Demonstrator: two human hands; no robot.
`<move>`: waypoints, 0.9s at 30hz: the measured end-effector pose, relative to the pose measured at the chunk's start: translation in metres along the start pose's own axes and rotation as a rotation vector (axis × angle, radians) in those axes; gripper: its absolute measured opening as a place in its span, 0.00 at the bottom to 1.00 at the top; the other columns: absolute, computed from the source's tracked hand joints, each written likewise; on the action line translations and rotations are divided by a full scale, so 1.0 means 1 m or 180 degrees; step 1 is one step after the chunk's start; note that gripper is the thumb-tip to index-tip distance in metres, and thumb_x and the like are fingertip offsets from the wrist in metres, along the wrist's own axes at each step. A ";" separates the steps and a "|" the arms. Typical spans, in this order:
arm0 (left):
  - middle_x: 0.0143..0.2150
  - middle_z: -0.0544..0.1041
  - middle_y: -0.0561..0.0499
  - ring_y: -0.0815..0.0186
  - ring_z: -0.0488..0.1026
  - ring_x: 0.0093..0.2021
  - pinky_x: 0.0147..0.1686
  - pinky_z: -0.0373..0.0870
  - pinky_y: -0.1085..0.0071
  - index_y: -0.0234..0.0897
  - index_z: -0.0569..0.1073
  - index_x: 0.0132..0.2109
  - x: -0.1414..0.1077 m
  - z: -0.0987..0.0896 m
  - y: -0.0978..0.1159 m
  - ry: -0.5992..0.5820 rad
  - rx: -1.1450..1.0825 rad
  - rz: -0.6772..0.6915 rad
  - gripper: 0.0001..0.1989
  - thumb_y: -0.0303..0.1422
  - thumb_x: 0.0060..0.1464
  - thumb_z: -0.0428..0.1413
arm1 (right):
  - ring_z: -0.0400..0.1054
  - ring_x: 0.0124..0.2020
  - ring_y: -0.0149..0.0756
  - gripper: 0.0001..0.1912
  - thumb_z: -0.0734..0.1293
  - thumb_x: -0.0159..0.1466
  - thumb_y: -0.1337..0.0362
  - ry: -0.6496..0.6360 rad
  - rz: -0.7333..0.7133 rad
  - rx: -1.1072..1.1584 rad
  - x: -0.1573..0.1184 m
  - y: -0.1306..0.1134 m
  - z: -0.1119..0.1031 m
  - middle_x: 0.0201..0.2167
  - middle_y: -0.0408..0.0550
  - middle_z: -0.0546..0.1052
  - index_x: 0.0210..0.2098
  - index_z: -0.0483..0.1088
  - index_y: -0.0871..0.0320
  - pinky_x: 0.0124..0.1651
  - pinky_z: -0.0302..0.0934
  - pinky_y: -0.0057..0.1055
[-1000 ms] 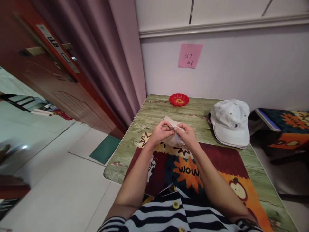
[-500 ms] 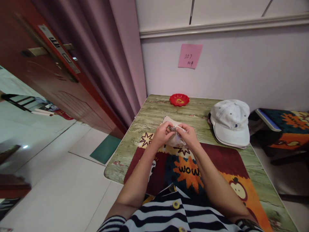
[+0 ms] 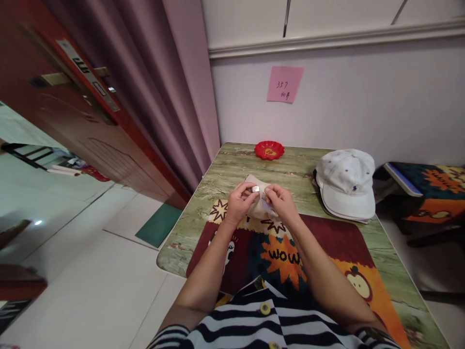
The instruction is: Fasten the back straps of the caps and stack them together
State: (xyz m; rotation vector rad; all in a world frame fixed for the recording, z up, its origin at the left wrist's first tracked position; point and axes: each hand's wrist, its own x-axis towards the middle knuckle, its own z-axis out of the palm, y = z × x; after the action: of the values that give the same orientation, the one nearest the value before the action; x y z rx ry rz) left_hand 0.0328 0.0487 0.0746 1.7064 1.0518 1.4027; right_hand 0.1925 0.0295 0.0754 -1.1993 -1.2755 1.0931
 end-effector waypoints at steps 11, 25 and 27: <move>0.31 0.76 0.53 0.71 0.74 0.28 0.33 0.74 0.74 0.35 0.78 0.43 0.002 0.001 0.002 -0.0106 -0.0800 -0.0624 0.15 0.34 0.47 0.66 | 0.55 0.18 0.29 0.14 0.67 0.58 0.51 0.0279 0.0106 0.0112 0.002 -0.008 -0.004 0.17 0.38 0.66 0.27 0.68 0.56 0.24 0.50 0.28; 0.26 0.75 0.56 0.71 0.73 0.25 0.31 0.71 0.75 0.35 0.77 0.42 0.004 -0.003 0.010 -0.0297 -0.0764 -0.0670 0.15 0.33 0.47 0.66 | 0.54 0.19 0.29 0.15 0.67 0.57 0.50 -0.0002 0.0121 0.0084 -0.001 -0.012 -0.006 0.17 0.38 0.64 0.27 0.68 0.56 0.24 0.48 0.27; 0.26 0.75 0.55 0.71 0.74 0.25 0.31 0.71 0.75 0.35 0.77 0.43 0.004 -0.004 0.011 -0.0348 -0.0772 -0.0697 0.15 0.33 0.46 0.66 | 0.56 0.19 0.29 0.16 0.67 0.59 0.49 -0.0077 0.0005 -0.0086 -0.001 -0.011 -0.008 0.18 0.40 0.66 0.28 0.68 0.56 0.24 0.50 0.28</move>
State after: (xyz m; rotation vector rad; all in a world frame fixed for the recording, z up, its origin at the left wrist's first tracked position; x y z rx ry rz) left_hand 0.0306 0.0476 0.0866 1.4301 0.9356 1.2289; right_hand 0.2001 0.0274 0.0872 -1.2108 -1.3116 1.0976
